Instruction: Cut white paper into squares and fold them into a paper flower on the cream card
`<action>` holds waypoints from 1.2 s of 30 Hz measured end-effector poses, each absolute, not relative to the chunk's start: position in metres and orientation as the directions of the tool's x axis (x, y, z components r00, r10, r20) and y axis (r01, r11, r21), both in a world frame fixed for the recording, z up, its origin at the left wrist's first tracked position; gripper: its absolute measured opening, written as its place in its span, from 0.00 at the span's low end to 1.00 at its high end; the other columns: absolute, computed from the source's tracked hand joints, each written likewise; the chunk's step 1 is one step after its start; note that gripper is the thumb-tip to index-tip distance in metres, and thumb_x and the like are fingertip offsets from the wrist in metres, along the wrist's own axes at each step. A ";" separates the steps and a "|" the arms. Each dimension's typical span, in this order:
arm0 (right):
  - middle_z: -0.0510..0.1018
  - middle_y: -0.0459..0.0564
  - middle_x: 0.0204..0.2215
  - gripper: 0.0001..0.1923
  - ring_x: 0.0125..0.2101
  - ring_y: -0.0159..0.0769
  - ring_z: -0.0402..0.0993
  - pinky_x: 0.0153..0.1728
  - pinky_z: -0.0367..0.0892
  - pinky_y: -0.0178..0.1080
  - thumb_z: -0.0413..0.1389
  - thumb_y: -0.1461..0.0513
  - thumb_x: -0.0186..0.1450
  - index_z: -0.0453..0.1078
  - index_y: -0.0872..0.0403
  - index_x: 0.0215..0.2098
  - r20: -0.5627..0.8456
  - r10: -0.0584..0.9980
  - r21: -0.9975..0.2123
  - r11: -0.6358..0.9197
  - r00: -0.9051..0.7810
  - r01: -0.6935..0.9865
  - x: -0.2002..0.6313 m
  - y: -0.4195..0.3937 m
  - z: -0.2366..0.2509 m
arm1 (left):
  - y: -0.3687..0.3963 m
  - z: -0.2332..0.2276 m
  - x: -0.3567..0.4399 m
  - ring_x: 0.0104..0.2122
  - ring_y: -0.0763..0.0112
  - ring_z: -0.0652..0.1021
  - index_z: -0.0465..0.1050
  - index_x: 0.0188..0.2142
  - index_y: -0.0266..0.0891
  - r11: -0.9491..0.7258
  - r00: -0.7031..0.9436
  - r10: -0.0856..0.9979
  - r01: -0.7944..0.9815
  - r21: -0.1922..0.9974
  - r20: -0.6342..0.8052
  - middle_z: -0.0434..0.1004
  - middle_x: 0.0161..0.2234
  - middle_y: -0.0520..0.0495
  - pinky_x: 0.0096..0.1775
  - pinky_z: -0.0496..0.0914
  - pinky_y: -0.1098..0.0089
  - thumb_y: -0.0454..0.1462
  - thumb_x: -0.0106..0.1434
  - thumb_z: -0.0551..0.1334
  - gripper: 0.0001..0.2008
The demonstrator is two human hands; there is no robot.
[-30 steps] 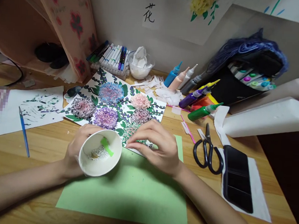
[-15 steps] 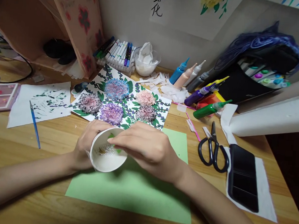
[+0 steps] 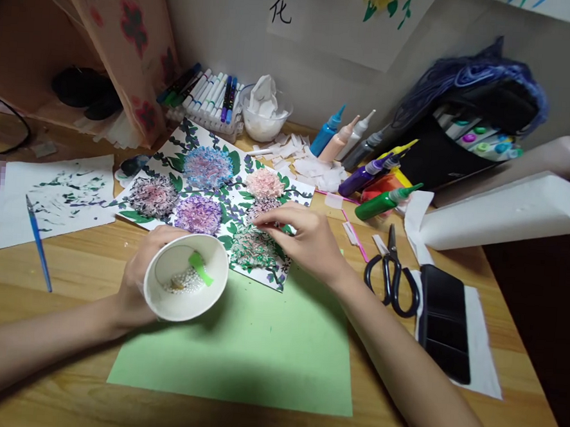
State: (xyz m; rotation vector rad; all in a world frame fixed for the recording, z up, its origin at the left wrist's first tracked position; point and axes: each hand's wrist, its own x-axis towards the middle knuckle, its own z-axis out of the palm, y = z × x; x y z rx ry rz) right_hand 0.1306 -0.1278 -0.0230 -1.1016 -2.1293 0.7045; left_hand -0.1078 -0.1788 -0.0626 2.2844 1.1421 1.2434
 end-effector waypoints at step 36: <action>0.75 0.47 0.27 0.07 0.29 0.33 0.68 0.30 0.63 0.37 0.51 0.65 0.64 0.71 0.51 0.34 0.410 0.530 -0.422 0.831 -0.742 0.361 0.099 -0.164 0.022 | -0.180 -0.063 -0.108 0.37 0.63 0.72 0.61 0.47 0.42 -0.626 0.309 0.772 0.521 0.581 0.555 0.72 0.38 0.44 0.37 0.67 0.62 0.41 0.54 0.63 0.21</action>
